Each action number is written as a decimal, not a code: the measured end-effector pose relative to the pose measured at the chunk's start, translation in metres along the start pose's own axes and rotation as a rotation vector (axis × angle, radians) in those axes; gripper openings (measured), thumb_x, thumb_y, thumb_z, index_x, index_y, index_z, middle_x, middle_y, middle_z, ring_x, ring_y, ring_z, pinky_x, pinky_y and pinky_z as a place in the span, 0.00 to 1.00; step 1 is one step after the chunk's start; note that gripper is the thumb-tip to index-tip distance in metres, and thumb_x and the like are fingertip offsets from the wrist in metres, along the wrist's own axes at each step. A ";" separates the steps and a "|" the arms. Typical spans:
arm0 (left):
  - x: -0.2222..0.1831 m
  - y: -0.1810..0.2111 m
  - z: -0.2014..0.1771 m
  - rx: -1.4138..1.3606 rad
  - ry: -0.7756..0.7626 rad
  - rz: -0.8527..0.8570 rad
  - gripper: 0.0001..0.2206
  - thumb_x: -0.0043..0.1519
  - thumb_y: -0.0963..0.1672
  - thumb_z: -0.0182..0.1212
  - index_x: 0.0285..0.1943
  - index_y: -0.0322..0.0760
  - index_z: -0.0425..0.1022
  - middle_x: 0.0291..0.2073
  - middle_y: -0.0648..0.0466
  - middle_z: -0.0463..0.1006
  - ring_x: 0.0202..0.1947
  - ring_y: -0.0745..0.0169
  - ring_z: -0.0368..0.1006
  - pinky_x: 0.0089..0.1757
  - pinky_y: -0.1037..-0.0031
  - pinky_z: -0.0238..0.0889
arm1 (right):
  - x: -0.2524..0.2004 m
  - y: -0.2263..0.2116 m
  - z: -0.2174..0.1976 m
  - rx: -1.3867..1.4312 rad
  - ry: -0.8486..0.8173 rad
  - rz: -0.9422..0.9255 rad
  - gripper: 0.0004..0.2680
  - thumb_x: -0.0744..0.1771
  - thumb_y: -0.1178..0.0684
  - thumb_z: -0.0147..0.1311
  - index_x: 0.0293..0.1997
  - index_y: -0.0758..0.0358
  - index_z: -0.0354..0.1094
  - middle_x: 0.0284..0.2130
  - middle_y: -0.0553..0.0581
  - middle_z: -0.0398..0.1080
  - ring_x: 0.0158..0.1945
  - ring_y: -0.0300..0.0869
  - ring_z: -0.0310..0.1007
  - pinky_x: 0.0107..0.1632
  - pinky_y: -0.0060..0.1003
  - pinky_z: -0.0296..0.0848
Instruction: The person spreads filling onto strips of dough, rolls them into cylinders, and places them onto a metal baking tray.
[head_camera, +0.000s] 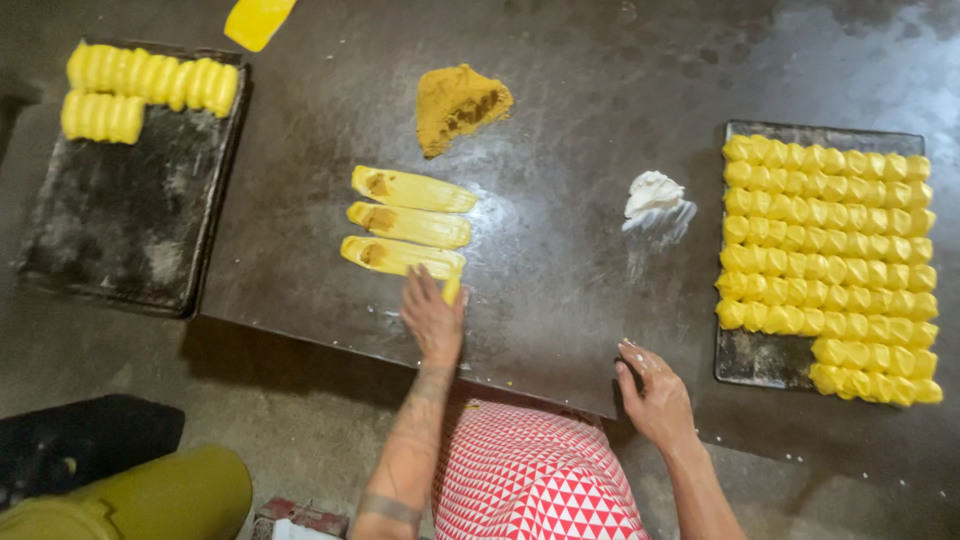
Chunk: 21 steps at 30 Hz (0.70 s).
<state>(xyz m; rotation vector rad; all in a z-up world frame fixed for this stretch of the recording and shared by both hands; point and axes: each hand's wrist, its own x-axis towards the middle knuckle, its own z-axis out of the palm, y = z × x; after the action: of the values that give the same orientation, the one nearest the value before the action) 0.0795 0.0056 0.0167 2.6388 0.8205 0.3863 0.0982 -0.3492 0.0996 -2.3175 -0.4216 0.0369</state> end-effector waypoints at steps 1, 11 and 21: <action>0.010 -0.009 -0.005 0.036 0.054 -0.028 0.41 0.62 0.58 0.59 0.77 0.27 0.54 0.75 0.36 0.54 0.71 0.36 0.52 0.63 0.46 0.46 | 0.004 0.000 0.002 0.005 0.001 0.002 0.10 0.66 0.55 0.57 0.50 0.65 0.76 0.50 0.63 0.77 0.55 0.54 0.76 0.57 0.42 0.73; -0.029 0.033 -0.009 -0.126 -0.119 0.092 0.38 0.59 0.46 0.66 0.76 0.26 0.52 0.65 0.36 0.64 0.62 0.36 0.59 0.59 0.48 0.53 | 0.012 -0.007 0.026 0.010 0.003 -0.012 0.10 0.67 0.54 0.56 0.51 0.65 0.75 0.51 0.63 0.76 0.55 0.54 0.76 0.57 0.43 0.73; 0.054 -0.041 -0.119 -0.717 -0.120 0.116 0.24 0.60 0.42 0.67 0.65 0.28 0.71 0.52 0.42 0.76 0.51 0.46 0.75 0.52 0.62 0.67 | 0.045 -0.065 0.089 -0.035 -0.007 0.070 0.11 0.67 0.53 0.56 0.52 0.63 0.76 0.51 0.62 0.76 0.54 0.55 0.77 0.55 0.43 0.74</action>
<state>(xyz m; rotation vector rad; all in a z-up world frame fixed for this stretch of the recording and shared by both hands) 0.0604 0.0986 0.1152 2.0134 0.3852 0.4453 0.1079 -0.2310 0.0868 -2.3668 -0.3466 0.0719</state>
